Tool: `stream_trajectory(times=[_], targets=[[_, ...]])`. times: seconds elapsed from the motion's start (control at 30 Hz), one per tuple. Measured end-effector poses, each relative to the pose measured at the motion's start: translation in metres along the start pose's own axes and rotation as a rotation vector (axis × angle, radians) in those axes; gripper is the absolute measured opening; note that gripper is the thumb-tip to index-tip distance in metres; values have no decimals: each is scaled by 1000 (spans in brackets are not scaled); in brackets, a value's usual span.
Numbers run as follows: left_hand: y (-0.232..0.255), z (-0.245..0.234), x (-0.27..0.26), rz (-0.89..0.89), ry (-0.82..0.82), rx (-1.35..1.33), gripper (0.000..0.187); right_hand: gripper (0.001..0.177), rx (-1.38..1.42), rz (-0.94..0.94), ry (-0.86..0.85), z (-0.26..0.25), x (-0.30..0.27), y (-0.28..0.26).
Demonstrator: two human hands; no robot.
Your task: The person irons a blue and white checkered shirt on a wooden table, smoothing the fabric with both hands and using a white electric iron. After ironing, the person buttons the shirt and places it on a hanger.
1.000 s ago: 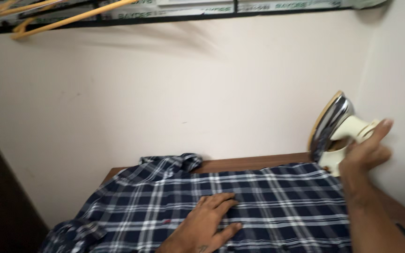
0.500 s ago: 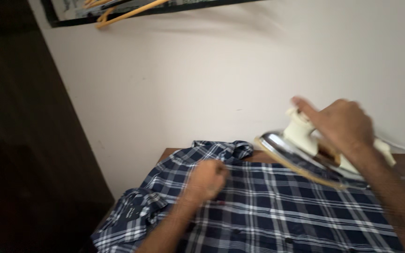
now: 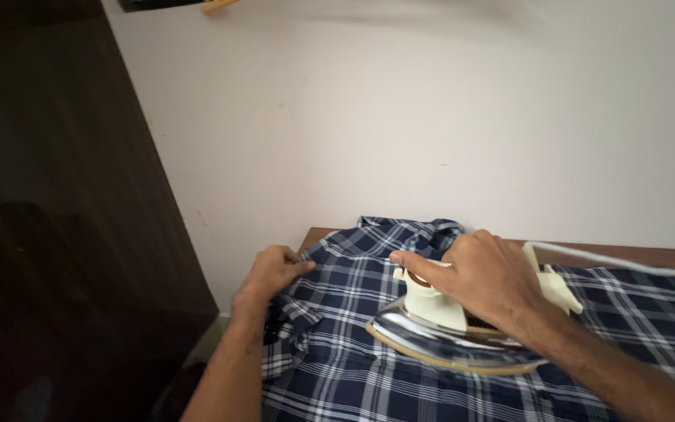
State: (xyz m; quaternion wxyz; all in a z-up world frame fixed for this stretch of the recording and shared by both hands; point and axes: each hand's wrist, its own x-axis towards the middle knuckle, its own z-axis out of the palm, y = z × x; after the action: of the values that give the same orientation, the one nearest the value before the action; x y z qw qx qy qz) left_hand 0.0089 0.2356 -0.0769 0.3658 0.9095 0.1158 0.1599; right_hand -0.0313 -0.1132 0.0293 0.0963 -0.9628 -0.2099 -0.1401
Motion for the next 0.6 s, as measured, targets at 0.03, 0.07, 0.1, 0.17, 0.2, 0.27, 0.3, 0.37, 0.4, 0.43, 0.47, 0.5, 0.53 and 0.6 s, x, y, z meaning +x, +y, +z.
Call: stream_trajectory(times=[0.03, 0.07, 0.1, 0.17, 0.2, 0.27, 0.3, 0.37, 0.4, 0.43, 0.47, 0.5, 0.53, 0.6], targets=[[-7, 6, 2, 51, 34, -41, 44, 83, 8, -12, 14, 3, 3, -6], [-13, 9, 5, 102, 67, -82, 43, 83, 16, -23, 29, 6, 7, -13], [-18, 11, 9, 74, 69, -127, 43, 82, 29, -36, 35, 10, 14, -21], [-23, 20, 11, 15, 63, -214, 41, 81, 61, -54, 41, 22, 29, -41], [-24, 23, 12, 16, 78, -213, 40, 80, 80, -55, 30, 26, 35, -50], [-25, 21, 12, 10, 115, -203, 38, 79, 125, -65, 5, 28, 52, -73], [-25, 20, 9, 23, 133, -219, 36, 79, 129, -53, 12, 27, 57, -81], [-24, 17, 6, 61, 178, -254, 33, 79, 130, -31, 37, 24, 63, -90], [-25, 11, 5, 60, 179, -283, 32, 78, 137, -11, 64, 24, 66, -93], [-27, 8, 1, 58, 173, -319, 30, 78, 138, 16, 87, 26, 65, -95], [-28, 5, -3, 56, 166, -355, 29, 78, 139, 43, 109, 28, 65, -96], [-28, 2, -7, -1, 132, -410, 29, 79, 124, 36, 104, 29, 66, -96], [-27, -2, -9, -58, 98, -466, 28, 81, 109, 29, 99, 30, 67, -94], [-22, -5, -12, -94, 86, -489, 27, 81, 125, -28, 37, 31, 70, -90]])
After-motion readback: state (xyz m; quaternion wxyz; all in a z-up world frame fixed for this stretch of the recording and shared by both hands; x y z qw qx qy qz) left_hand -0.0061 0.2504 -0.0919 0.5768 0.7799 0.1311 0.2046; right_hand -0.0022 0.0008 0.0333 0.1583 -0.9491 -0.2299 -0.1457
